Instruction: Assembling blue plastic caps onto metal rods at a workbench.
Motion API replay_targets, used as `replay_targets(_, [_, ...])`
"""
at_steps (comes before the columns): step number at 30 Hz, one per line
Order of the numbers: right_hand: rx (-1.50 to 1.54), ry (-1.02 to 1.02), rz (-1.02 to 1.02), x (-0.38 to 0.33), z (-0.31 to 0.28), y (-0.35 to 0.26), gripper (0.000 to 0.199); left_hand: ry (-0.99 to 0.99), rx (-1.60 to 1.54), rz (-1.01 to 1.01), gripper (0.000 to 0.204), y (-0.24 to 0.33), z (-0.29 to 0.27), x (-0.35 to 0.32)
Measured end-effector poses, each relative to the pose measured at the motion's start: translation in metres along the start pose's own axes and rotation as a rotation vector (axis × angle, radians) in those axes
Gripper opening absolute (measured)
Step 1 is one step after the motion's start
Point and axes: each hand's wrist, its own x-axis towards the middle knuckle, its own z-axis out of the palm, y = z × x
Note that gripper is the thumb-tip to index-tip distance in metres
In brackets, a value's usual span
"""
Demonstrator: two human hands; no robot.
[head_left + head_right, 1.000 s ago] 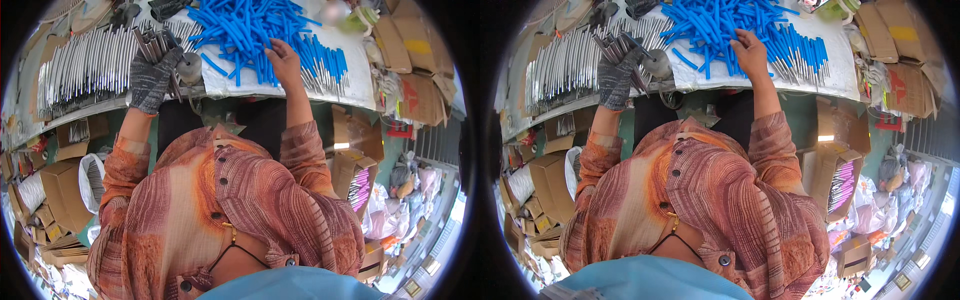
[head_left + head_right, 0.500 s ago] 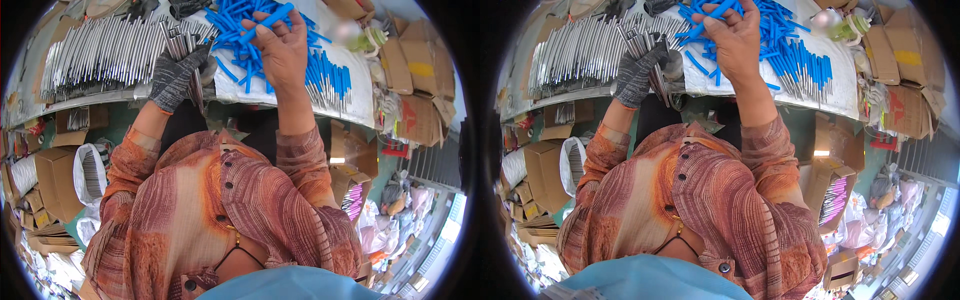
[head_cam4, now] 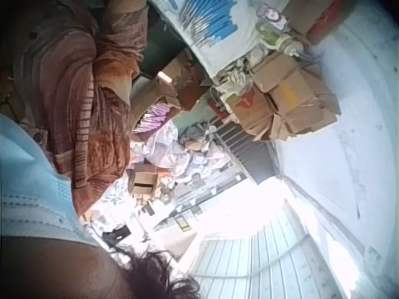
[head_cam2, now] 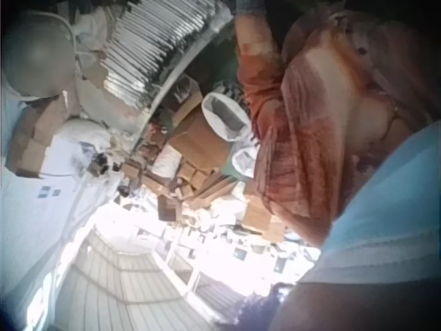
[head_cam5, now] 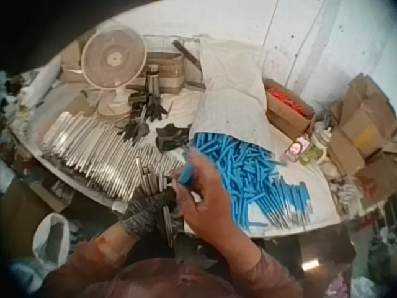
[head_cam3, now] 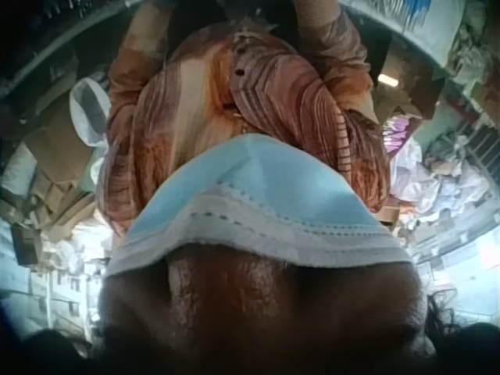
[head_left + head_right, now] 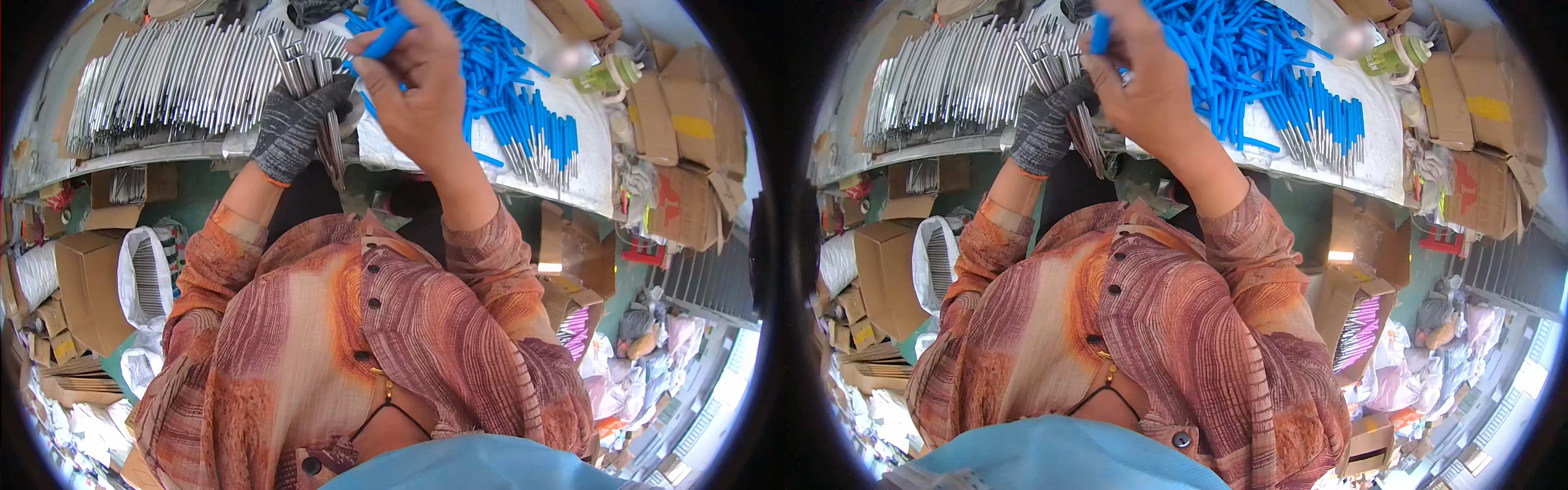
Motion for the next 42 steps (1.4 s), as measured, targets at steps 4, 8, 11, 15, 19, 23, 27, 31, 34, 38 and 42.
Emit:
replay_targets(4, [-0.285,-0.184,-0.036,0.0,0.003,0.004,0.025,0.039,-0.433,-0.279,0.021,-0.008,-0.014,0.011])
replay_targets(8, [-0.078,-0.411,0.182,0.014,-0.007,0.012,0.024,-0.195,-0.616,-0.389,0.022,-0.018,-0.036,0.022])
replay_targets(11, [0.068,-0.295,0.27,0.003,0.003,0.021,0.03,-0.106,-0.662,-0.336,0.02,-0.024,-0.058,0.034])
replay_targets(15, [0.024,-0.301,0.331,-0.012,0.004,0.03,0.029,-0.02,-0.575,-0.295,0.017,-0.015,-0.072,0.031])
replay_targets(19, [0.127,-0.17,0.345,-0.014,0.007,0.037,0.018,0.05,-0.541,-0.271,0.017,-0.013,-0.062,0.03])
replay_targets(23, [-1.058,0.112,0.126,0.016,-0.099,0.055,0.027,0.053,-0.478,-0.246,0.016,-0.011,-0.069,0.015])
replay_targets(27, [-1.352,0.45,0.453,-0.039,-0.281,0.102,0.038,0.155,-0.462,-0.256,0.015,-0.008,-0.056,0.017])
replay_targets(31, [-1.8,0.042,0.276,-0.118,-0.341,0.143,0.042,0.283,-0.366,-0.239,0.013,-0.008,-0.06,0.024])
replay_targets(34, [-1.527,0.093,0.264,-0.077,-0.302,0.143,0.041,0.418,-0.327,-0.141,0.012,0.001,-0.065,0.021])
replay_targets(38, [-1.768,-0.321,0.545,-0.044,-0.274,0.15,0.023,0.393,-0.309,-0.054,0.013,0.006,-0.063,0.027])
replay_targets(42, [-1.745,-0.373,0.62,-0.039,-0.279,0.155,0.022,0.394,-0.29,0.047,0.021,0.004,-0.072,0.033])
